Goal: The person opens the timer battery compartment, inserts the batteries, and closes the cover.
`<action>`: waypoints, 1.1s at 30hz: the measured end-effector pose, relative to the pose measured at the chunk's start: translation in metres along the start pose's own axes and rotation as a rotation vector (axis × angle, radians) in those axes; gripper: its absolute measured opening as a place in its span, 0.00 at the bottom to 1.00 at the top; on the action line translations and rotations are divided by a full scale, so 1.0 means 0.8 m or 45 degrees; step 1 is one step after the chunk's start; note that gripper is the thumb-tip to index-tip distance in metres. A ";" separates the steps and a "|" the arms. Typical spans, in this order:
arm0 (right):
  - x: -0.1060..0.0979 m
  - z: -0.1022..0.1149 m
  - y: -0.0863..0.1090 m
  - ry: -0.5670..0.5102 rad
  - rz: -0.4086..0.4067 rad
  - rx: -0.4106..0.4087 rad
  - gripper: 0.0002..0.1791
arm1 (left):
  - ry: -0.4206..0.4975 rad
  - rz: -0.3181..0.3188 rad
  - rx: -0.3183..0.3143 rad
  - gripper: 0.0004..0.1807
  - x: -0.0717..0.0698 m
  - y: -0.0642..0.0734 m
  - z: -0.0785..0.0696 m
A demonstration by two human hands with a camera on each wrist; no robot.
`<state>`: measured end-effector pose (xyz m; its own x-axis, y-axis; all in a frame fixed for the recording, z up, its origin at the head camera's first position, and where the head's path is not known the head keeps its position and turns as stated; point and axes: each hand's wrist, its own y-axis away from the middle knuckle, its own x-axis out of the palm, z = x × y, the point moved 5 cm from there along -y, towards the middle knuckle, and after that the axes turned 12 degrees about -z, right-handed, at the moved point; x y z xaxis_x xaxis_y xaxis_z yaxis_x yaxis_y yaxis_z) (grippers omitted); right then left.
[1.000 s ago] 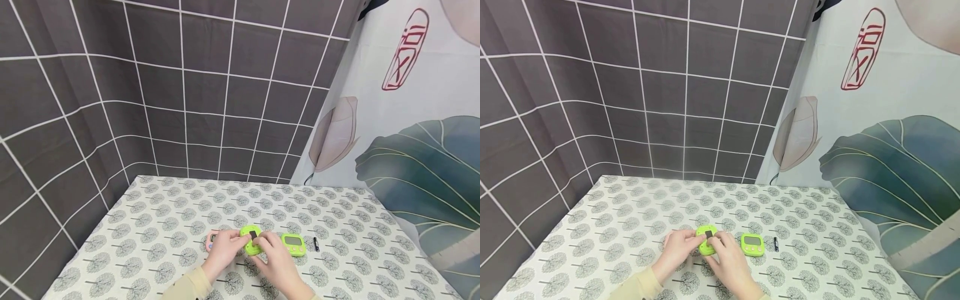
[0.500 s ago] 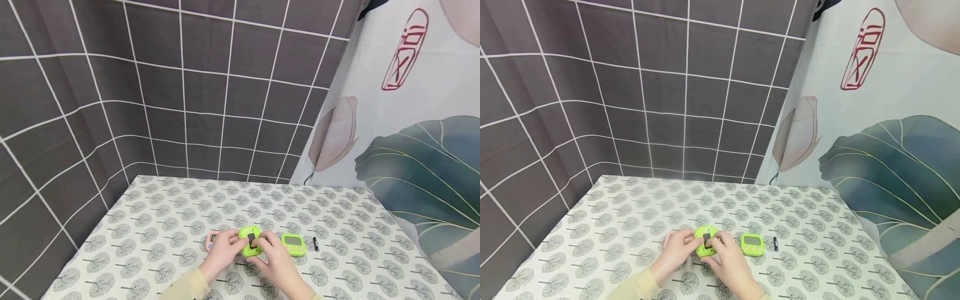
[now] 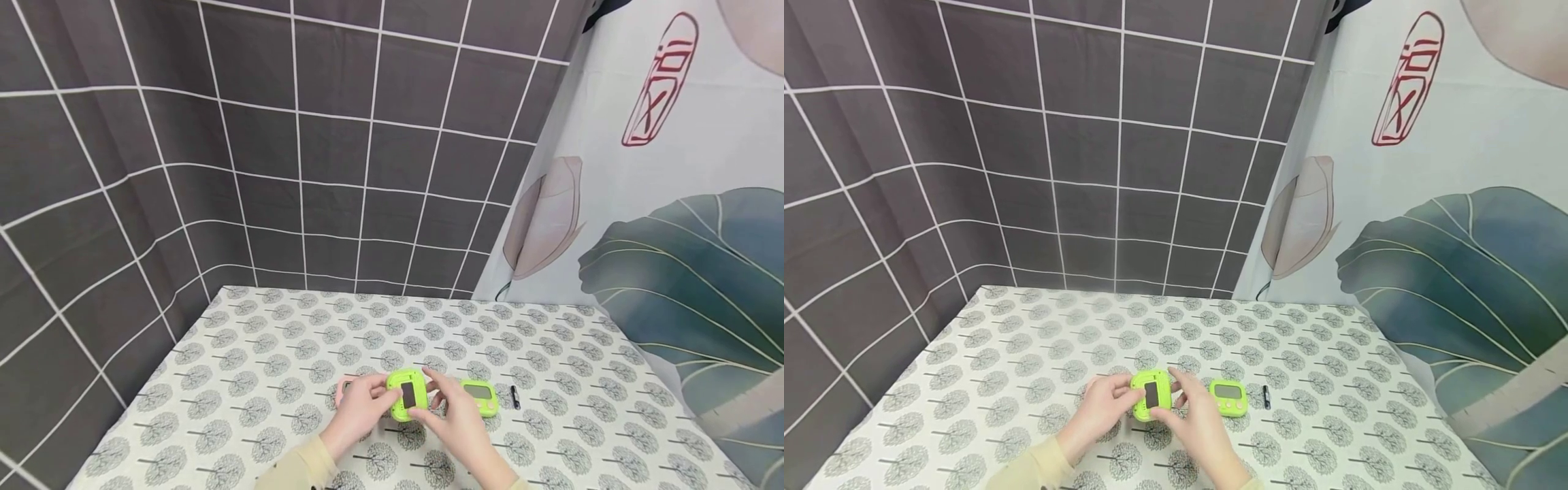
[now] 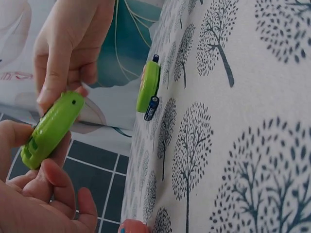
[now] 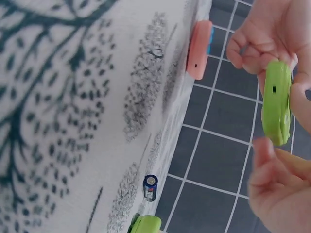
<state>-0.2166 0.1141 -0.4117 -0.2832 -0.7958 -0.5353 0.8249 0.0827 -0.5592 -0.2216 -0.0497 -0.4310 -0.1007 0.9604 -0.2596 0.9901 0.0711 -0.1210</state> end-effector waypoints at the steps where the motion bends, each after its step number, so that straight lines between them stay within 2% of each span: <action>1: 0.001 -0.002 -0.001 -0.015 0.034 0.052 0.38 | -0.004 0.009 0.003 0.21 0.000 0.001 -0.001; 6: 0.005 -0.010 0.000 -0.088 0.201 0.221 0.37 | -0.025 0.047 0.008 0.19 0.000 0.004 -0.004; 9: 0.006 -0.013 0.001 -0.150 0.251 0.285 0.33 | -0.045 0.058 0.009 0.19 0.000 0.005 -0.004; 13: 0.005 -0.017 0.002 -0.222 0.279 0.360 0.28 | -0.050 0.081 0.001 0.18 0.000 0.007 0.000; 21: 0.006 -0.017 0.006 -0.243 0.373 0.473 0.20 | -0.058 0.108 -0.017 0.16 0.001 0.008 0.005; 26: 0.008 -0.017 0.009 -0.266 0.421 0.536 0.18 | -0.052 0.119 -0.007 0.15 0.003 0.009 0.003; 33: 0.010 -0.025 0.010 -0.346 0.428 0.591 0.17 | -0.044 0.139 -0.005 0.15 0.003 0.007 -0.002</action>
<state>-0.2218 0.1204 -0.4332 0.1122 -0.9006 -0.4199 0.9907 0.1344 -0.0235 -0.2164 -0.0463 -0.4305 0.0044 0.9527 -0.3040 0.9958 -0.0321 -0.0863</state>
